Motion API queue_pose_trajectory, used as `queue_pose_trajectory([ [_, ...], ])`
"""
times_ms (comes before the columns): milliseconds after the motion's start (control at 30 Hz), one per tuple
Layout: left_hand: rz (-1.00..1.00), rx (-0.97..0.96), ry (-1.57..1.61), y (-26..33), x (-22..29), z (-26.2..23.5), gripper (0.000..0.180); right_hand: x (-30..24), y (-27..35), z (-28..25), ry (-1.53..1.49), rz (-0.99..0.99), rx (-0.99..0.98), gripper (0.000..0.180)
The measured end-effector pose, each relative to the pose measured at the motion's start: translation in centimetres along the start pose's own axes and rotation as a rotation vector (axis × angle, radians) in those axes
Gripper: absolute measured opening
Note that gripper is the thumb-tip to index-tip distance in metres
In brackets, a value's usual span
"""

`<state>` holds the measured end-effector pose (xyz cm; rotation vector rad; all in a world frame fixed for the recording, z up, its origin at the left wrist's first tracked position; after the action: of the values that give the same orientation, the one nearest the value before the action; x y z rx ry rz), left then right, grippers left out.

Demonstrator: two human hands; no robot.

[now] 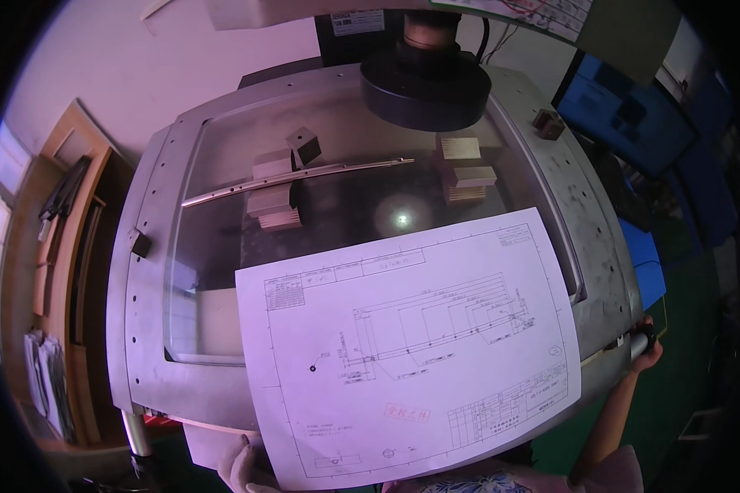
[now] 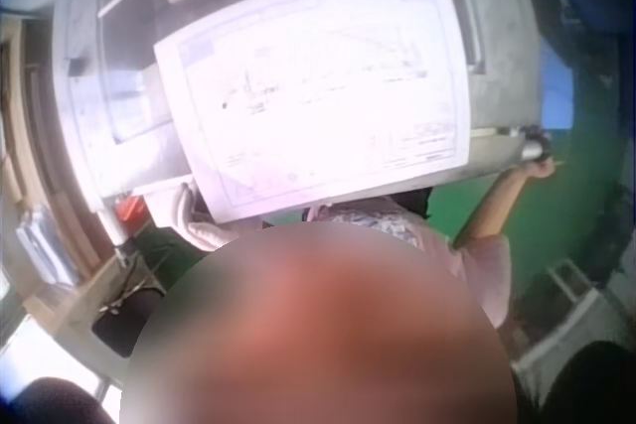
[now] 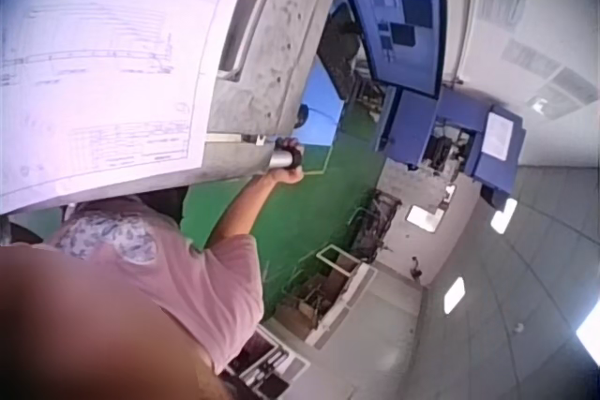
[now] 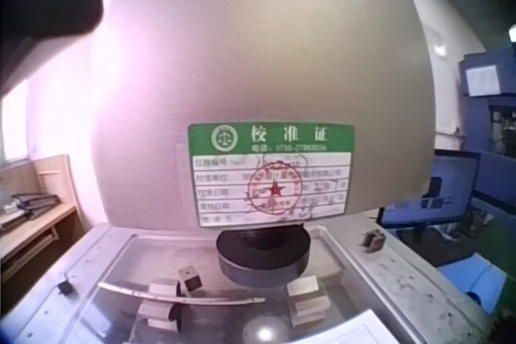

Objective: Measure mechanical components using a 3D coordinate measuring machine while referencing a technical drawing.

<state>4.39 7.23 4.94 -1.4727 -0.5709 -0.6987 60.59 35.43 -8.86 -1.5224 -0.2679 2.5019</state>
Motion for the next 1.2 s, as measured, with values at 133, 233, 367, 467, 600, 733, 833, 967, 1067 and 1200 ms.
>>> queue_pose_trajectory([
  [133, -0.023, 0.013, 0.01, 0.1, -0.3, 0.0, 0.041, 0.1, -0.1, 0.4, 0.0, 0.011, -0.034, 0.048],
  [233, -0.008, 0.02, 0.018, 0.0, -0.2, 0.1, 0.041, 0.2, -0.2, -0.2, -0.002, 0.011, -0.009, 0.048],
  [367, -0.01, 0.022, 0.011, 0.0, 0.0, -0.1, 0.041, 0.0, -0.1, 0.4, 0.012, 0.005, -0.018, 0.048],
  [467, -0.003, 0.039, 0.007, 0.0, 0.5, -0.8, 0.041, 0.0, 0.0, 0.5, -0.015, 0.013, -0.035, 0.049],
  [600, 0.0, 0.02, -0.008, 0.3, 0.0, 0.1, 0.043, 0.1, 0.2, -0.5, 0.017, 0.019, 0.002, 0.049],
  [733, -0.148, -0.15, -0.143, 0.9, -1.8, 0.1, 0.049, -0.2, 0.5, -1.2, 0.002, 0.021, 0.078, 0.051],
  [833, -0.112, -0.136, -0.107, 0.8, -1.5, 0.0, 0.05, -0.2, -0.1, -0.3, 0.01, 0.001, 0.052, 0.05],
  [967, -0.118, -0.131, -0.098, 0.7, -1.7, 0.0, 0.05, 0.1, -0.4, 0.7, -0.003, 0.006, 0.014, 0.05],
  [1067, -0.137, -0.175, -0.067, 0.9, -2.0, 0.4, 0.05, -0.3, -0.1, 0.7, -0.005, -0.004, 0.014, 0.05],
  [1200, -0.204, -0.17, -0.058, 0.9, -2.1, 0.5, 0.052, 0.1, 0.0, 1.4, -0.005, -0.029, -0.002, 0.05],
])
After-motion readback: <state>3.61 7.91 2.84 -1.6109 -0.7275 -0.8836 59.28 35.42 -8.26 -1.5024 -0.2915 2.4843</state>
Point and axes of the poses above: each hand's wrist, its own y-axis away from the middle knuckle, its own z-axis out of the palm, x = y × z, the point moved 10 cm from there along -y, towards the middle knuckle, and after that the axes turned 6 degrees about y, right-handed, at the moved point
